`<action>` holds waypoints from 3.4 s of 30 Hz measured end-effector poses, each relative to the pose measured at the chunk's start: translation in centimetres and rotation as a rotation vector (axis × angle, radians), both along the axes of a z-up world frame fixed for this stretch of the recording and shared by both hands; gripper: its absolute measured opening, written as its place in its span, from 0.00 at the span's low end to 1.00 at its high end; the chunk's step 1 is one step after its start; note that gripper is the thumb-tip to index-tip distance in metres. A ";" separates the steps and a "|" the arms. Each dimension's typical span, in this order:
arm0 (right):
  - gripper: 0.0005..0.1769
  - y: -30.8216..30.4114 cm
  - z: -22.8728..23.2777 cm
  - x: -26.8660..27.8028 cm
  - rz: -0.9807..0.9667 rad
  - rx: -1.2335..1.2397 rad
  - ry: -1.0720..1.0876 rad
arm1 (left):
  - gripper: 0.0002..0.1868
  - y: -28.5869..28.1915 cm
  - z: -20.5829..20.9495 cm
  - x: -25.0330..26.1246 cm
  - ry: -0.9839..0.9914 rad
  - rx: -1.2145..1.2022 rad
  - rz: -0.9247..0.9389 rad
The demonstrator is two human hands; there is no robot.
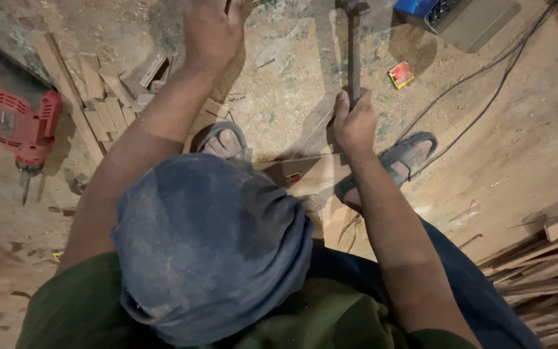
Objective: The person repeatedly picks up small wooden blocks and nails, then uses a hammer to drive the nails into the blocks. The person works on multiple blocks one at a time, placing finished pieces aside.
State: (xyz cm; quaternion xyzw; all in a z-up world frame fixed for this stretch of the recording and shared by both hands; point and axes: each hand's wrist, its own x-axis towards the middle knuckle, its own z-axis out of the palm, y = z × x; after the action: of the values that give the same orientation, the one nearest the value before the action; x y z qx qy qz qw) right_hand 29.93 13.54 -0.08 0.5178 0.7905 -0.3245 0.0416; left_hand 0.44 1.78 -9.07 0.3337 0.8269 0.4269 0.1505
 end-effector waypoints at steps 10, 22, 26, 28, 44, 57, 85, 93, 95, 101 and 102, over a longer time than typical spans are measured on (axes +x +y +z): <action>0.15 -1.0 2.5 -1.7 0.165 0.014 0.016 | 0.18 -0.6 1.9 0.5 0.235 0.095 -0.187; 0.18 -3.3 5.8 -5.6 0.205 -0.025 0.060 | 0.13 -0.1 1.1 0.4 0.246 0.039 -0.193; 0.17 -2.9 4.5 -6.6 0.243 -0.094 -0.215 | 0.14 0.3 1.5 0.3 0.160 0.149 -0.121; 0.17 -2.7 4.5 -6.5 0.253 -0.008 -0.096 | 0.17 0.4 1.7 0.0 0.191 0.096 -0.148; 0.20 -4.0 5.6 -7.2 0.128 -0.055 0.001 | 0.20 -0.2 -1.1 0.9 0.209 0.108 -0.157; 0.18 -2.1 1.4 -0.3 0.052 -0.035 -0.090 | 0.23 1.0 8.7 -2.5 0.217 0.118 -0.170; 0.15 -1.5 1.1 0.0 -0.032 -0.037 -0.011 | 0.20 -10.1 13.1 -2.6 0.123 -0.436 -0.218; 0.15 -1.6 0.8 0.2 0.014 -0.009 -0.025 | 0.16 -1.5 10.2 -1.5 0.288 -0.220 -0.303; 0.13 -1.6 1.0 0.4 -0.007 -0.014 0.005 | 0.10 -2.0 10.1 -0.7 0.453 -0.290 -0.360; 0.15 -1.7 1.3 -0.4 -0.014 -0.042 -0.053 | 0.06 -6.1 10.9 3.4 0.256 -0.448 -0.696; 0.14 -1.9 1.7 -0.2 -0.001 -0.039 -0.045 | 0.07 -6.5 10.9 4.2 0.283 -0.483 -0.695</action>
State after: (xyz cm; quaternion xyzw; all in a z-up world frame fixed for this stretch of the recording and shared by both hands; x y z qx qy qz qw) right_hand 29.71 11.66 1.66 0.5246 0.7825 -0.3282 0.0693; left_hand 4.62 -4.68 1.88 0.6022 0.7540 0.0956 0.2443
